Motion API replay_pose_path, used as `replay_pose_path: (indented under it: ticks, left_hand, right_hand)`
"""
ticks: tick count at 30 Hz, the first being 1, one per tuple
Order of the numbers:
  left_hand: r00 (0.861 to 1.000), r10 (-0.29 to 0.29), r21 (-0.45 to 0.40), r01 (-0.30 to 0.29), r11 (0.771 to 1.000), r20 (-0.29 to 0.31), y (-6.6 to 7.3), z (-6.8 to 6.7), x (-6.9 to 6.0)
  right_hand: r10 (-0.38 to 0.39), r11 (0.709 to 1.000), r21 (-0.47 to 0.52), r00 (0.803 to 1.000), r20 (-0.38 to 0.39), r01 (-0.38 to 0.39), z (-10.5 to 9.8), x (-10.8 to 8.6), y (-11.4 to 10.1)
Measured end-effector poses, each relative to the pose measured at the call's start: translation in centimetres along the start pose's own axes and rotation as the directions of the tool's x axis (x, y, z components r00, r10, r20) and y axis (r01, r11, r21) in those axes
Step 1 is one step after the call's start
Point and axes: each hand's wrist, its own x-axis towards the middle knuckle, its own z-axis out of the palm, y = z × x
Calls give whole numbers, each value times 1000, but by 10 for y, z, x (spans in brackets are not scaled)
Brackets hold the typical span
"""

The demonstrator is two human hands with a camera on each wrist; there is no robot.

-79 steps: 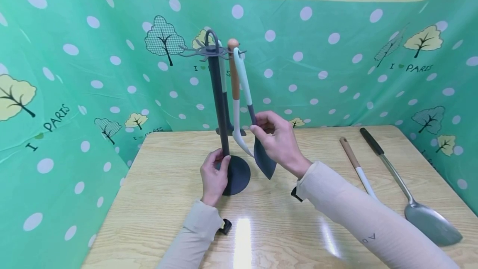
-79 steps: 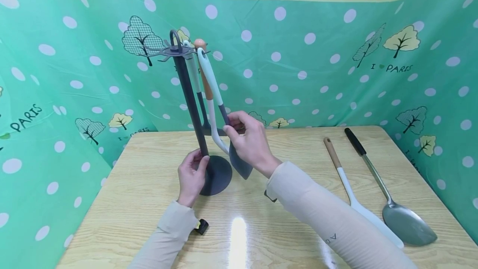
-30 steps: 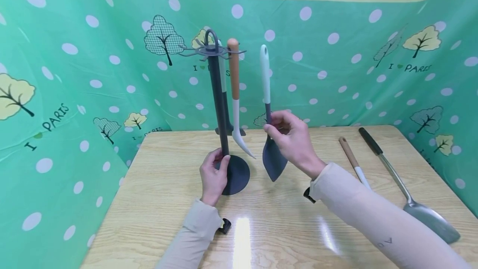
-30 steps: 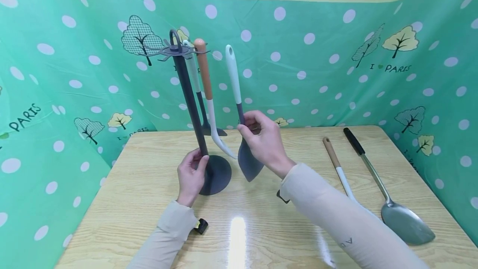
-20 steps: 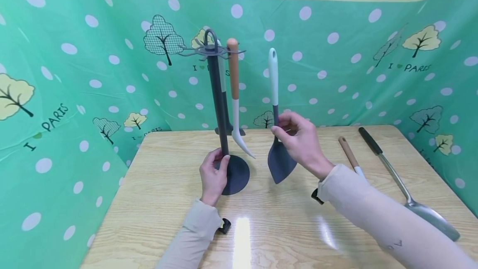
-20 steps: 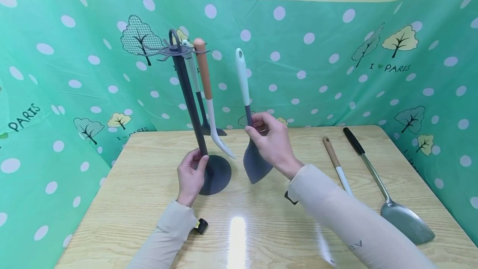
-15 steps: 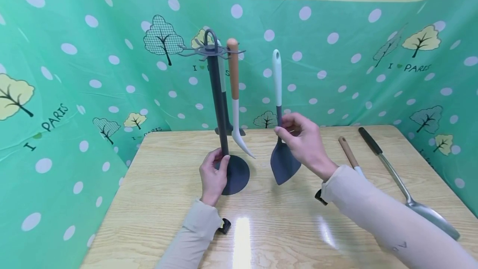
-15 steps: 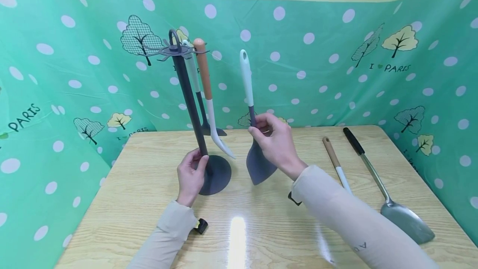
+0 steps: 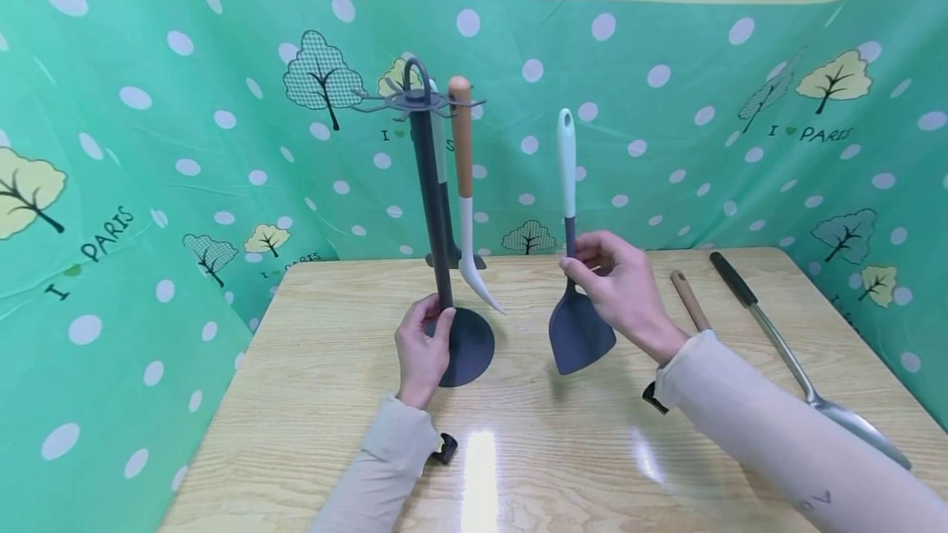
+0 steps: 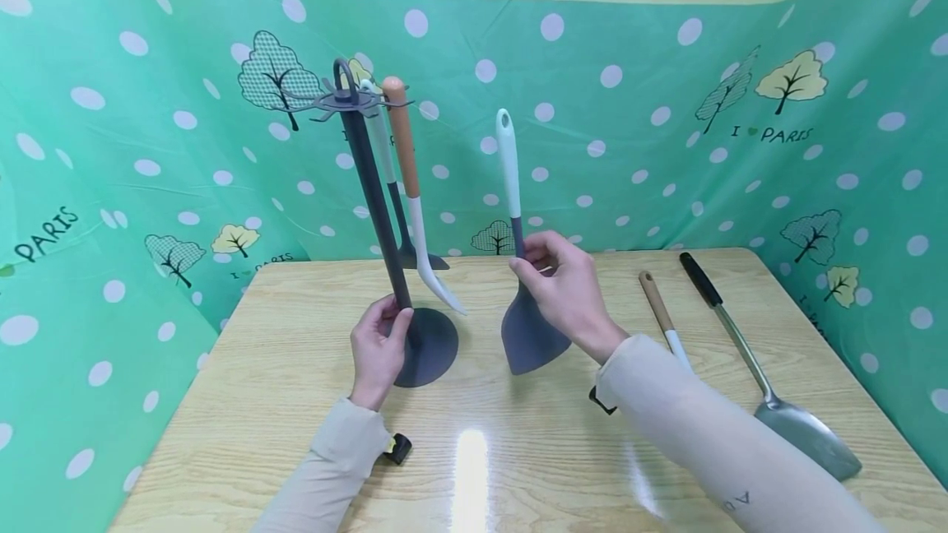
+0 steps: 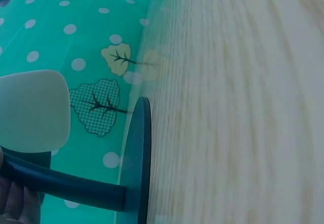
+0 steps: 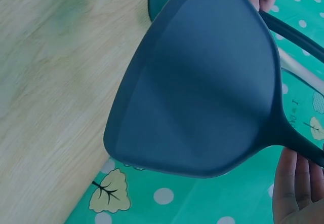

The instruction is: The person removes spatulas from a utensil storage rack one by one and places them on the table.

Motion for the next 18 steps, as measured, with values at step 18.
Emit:
replay_pose_path:
  ticks: [18]
  left_hand:
    - [1000, -2, 4, 2, 1000, -6, -1, 0, 0]
  right_hand:
    - [119, 985, -128, 993, 18, -116, -25, -17, 16]
